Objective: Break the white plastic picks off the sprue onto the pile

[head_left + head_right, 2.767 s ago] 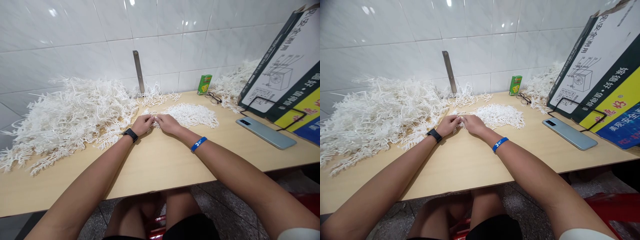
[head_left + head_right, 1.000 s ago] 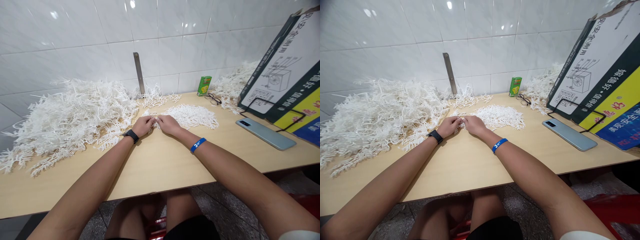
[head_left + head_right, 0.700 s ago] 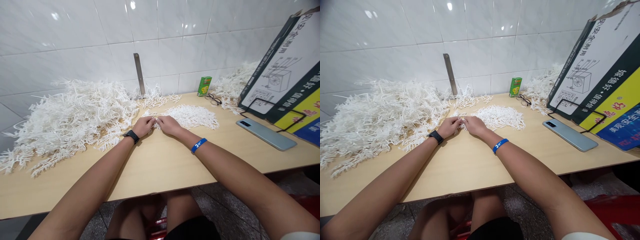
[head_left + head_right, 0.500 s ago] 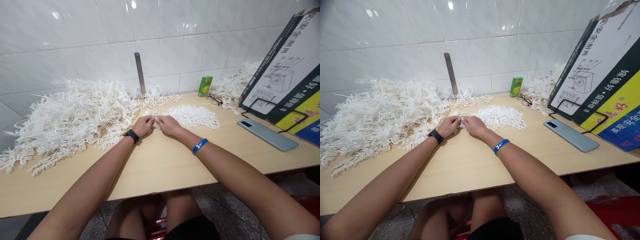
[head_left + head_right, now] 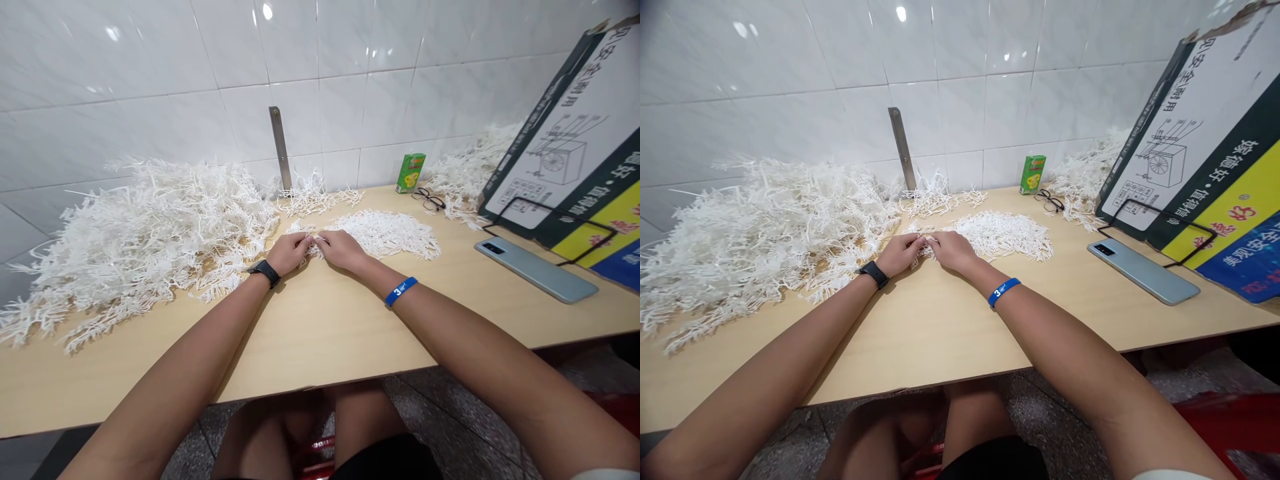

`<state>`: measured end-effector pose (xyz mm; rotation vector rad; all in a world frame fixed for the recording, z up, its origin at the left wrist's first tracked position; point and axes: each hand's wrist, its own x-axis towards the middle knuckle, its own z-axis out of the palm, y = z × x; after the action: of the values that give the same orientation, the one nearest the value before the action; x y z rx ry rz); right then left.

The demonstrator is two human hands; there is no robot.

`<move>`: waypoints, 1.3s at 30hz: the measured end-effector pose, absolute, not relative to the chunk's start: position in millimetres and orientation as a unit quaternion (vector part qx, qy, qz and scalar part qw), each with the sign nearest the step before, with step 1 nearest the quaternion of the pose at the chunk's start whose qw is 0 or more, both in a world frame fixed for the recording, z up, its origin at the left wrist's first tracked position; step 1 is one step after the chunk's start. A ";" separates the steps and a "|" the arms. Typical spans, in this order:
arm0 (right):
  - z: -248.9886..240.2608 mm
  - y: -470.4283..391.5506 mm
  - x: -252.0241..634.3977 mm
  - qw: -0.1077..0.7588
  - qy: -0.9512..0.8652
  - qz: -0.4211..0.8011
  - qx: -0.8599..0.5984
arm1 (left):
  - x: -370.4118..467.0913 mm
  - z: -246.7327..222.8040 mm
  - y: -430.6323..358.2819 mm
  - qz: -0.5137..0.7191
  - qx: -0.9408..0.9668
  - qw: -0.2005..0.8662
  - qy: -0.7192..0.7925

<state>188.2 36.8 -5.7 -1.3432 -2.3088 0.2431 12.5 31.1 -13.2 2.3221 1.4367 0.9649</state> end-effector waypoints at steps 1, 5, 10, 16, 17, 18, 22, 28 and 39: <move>-5.5 36.4 188.2 0.231 -0.844 0.093 -0.475 | 12.5 -13.1 31.0 0.330 0.796 0.123 0.492; -5.4 35.6 187.6 0.251 -0.856 0.105 -0.439 | 12.2 -12.6 31.2 0.331 0.795 0.122 0.493; -6.8 38.3 188.1 0.235 -0.834 0.107 -0.488 | 12.3 -13.0 31.3 0.327 0.798 0.125 0.491; -7.5 39.5 188.4 0.250 -0.852 0.128 -0.442 | 12.6 -11.5 29.9 0.329 0.794 0.124 0.497; -7.8 39.9 188.2 0.247 -0.844 0.121 -0.460 | 12.9 -11.3 29.6 0.328 0.794 0.124 0.497; -8.1 40.5 188.2 0.244 -0.838 0.117 -0.474 | 13.2 -11.1 29.4 0.327 0.795 0.123 0.496; -9.6 41.7 188.6 0.245 -0.855 0.140 -0.435 | 12.8 -10.9 29.3 0.328 0.797 0.121 0.492; -12.0 44.3 187.3 0.245 -0.849 0.133 -0.449 | 12.2 -10.8 29.5 0.332 0.793 0.129 0.495; -10.5 42.2 187.0 0.234 -0.862 0.144 -0.427 | 11.0 -12.1 31.2 0.340 0.790 0.125 0.494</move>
<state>187.0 42.2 -10.5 -1.1711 -2.3651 0.3954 11.0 31.2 -12.1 2.3026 1.4399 0.9902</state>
